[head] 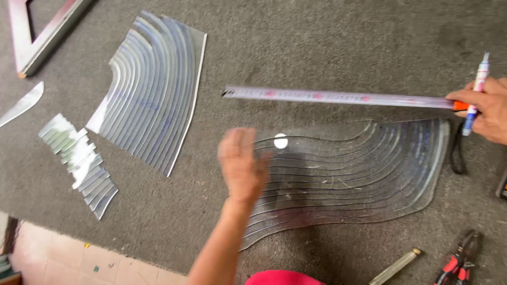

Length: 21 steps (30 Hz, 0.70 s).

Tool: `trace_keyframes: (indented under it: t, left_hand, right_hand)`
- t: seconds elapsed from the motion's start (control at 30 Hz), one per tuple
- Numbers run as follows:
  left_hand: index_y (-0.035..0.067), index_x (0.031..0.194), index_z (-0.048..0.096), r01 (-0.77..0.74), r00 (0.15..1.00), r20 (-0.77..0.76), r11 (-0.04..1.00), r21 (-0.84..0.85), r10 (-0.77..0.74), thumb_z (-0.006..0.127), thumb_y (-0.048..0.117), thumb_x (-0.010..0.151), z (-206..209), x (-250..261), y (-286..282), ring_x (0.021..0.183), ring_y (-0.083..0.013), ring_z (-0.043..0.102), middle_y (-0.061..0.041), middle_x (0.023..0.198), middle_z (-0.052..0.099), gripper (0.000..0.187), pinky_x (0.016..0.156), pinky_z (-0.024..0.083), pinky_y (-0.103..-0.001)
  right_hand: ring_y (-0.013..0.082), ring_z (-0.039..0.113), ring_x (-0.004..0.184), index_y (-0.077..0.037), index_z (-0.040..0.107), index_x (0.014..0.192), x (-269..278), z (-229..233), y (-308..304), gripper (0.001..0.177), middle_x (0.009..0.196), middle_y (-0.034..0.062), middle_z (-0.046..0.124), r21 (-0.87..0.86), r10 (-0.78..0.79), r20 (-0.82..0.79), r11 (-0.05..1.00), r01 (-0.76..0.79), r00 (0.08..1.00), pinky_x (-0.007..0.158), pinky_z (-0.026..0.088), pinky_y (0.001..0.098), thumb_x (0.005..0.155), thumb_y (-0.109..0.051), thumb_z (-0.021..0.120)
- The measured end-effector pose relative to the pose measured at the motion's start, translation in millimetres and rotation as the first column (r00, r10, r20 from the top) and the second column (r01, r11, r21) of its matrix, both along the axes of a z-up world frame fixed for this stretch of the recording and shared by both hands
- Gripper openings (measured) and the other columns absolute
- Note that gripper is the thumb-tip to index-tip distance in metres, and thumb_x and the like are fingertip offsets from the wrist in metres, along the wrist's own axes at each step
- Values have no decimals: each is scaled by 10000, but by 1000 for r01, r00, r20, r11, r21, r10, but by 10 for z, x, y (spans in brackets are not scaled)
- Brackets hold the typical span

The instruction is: Measuring, marking, and scoring curved glass sheets to cut them into strips.

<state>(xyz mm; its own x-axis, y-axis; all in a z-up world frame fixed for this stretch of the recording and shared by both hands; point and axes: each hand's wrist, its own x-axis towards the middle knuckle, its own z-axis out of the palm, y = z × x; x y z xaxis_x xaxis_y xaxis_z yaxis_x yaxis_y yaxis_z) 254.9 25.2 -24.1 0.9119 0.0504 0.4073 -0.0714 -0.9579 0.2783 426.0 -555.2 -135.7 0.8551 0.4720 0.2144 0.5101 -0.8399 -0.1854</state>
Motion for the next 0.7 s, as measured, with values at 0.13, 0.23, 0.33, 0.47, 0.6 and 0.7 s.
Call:
trace_keyframes:
  t: [0.13, 0.23, 0.33, 0.47, 0.6, 0.7]
  left_hand:
    - [67, 1620, 152, 114, 951, -298, 988, 101, -80, 282, 611, 1043, -466, 19, -349, 1589, -328, 94, -166, 1713, 103, 803, 1297, 16, -500]
    - [-24, 1545, 361, 70, 972, -223, 997, -44, -78, 415, 567, 1007, -415, 44, -442, 1539, -376, 243, -226, 1600, 371, 800, 1275, 81, -542]
    - [-38, 1495, 436, 69, 978, -194, 996, -54, -78, 413, 554, 1005, -356, 97, -435, 1495, -381, 308, -235, 1530, 424, 768, 1268, 128, -530]
    - [10, 1470, 484, 73, 979, -188, 997, -40, -79, 441, 574, 990, -367, 109, -426, 1441, -378, 365, -224, 1469, 463, 742, 1248, 163, -538]
    - [24, 1505, 441, 101, 980, -168, 994, -29, -104, 437, 544, 1013, -433, 96, -387, 1453, -384, 359, -211, 1487, 442, 716, 1262, 140, -570]
    - [-19, 1492, 442, 82, 978, -186, 993, -84, -96, 438, 502, 1024, -288, 84, -368, 1467, -401, 346, -210, 1507, 437, 700, 1253, 131, -579]
  right_hand:
    - [320, 524, 1171, 103, 672, 1286, 174, -830, -439, 571, 1306, 246, 501, 301, 109, -139, 952, -63, 984, 994, 509, 400, 743, 240, 781]
    - [230, 560, 1075, 42, 679, 1284, 451, -2004, -1353, 558, 1139, 151, 689, 242, 114, -257, 969, -51, 960, 1091, 434, 336, 753, 209, 716]
    - [111, 815, 842, -264, 718, 1070, 1251, -2560, -1788, 593, 898, -98, 832, -311, 174, -322, 909, -278, 931, 1023, 551, 260, 497, -375, 821]
    - [375, 597, 938, 132, 543, 1127, 428, -1837, -1049, 145, 1169, 262, 511, 347, -209, -720, 718, 604, 661, 805, 540, 438, 1031, 85, 640]
    - [266, 596, 1122, 78, 690, 1285, 312, -1415, -777, 577, 1214, 192, 711, 207, 99, -179, 976, -61, 979, 1135, 465, 373, 732, 238, 737]
    - [361, 555, 1209, 109, 670, 1305, 383, -1585, -955, 626, 1217, 245, 674, 334, 148, -150, 938, -91, 978, 1187, 449, 465, 685, 110, 755]
